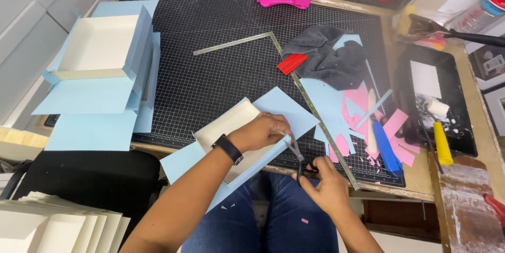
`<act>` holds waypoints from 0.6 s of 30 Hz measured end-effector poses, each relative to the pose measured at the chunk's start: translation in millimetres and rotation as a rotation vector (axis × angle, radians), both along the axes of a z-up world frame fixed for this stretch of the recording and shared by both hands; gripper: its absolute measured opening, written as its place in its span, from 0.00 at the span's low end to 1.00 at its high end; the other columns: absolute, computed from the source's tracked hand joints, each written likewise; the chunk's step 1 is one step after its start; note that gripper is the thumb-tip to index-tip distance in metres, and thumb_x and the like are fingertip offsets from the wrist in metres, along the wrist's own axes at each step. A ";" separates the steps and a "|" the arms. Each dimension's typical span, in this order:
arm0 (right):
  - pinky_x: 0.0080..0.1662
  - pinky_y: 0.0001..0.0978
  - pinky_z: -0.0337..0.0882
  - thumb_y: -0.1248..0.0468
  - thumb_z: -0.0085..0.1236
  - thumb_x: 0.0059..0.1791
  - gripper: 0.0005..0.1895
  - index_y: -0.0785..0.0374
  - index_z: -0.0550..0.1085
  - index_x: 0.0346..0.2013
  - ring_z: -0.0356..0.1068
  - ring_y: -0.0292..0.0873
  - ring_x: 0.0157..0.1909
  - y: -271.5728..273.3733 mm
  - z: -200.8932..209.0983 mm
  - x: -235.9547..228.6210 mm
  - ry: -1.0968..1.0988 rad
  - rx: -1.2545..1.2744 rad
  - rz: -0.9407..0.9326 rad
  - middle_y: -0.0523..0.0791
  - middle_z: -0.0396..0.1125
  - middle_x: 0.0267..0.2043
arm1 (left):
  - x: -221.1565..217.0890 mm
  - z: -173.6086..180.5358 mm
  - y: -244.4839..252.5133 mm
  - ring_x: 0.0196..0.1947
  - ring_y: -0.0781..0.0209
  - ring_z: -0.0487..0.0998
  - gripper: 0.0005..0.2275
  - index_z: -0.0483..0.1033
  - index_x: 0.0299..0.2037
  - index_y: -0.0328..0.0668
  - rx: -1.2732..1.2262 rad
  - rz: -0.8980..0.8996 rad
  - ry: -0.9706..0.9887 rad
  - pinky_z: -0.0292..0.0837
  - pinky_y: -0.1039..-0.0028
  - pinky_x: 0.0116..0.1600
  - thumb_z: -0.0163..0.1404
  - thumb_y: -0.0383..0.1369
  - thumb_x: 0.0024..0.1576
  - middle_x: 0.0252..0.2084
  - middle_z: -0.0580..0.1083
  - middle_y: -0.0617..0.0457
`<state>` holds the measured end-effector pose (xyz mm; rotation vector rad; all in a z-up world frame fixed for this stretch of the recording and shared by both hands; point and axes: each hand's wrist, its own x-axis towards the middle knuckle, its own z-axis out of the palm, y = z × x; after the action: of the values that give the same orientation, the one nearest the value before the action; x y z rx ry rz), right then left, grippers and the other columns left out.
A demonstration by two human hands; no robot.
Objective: Assembling paper boxes by cutting, folding, and gluing paper components
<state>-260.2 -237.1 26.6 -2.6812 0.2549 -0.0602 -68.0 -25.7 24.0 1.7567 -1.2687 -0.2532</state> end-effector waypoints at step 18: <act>0.34 0.35 0.61 0.55 0.62 0.47 0.12 0.54 0.66 0.32 0.63 0.39 0.28 -1.3 -21.9 6.7 -0.174 0.244 -0.019 0.37 0.63 0.31 | -13.0 6.7 -8.1 0.41 0.58 0.80 0.14 0.81 0.44 0.55 -0.117 -0.050 -0.002 0.72 0.69 0.52 0.55 0.21 0.53 0.41 0.76 0.58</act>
<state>-253.5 -238.3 4.7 -2.4144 0.2176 -0.2508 -81.0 -33.8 30.7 1.6286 -1.3038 -0.2016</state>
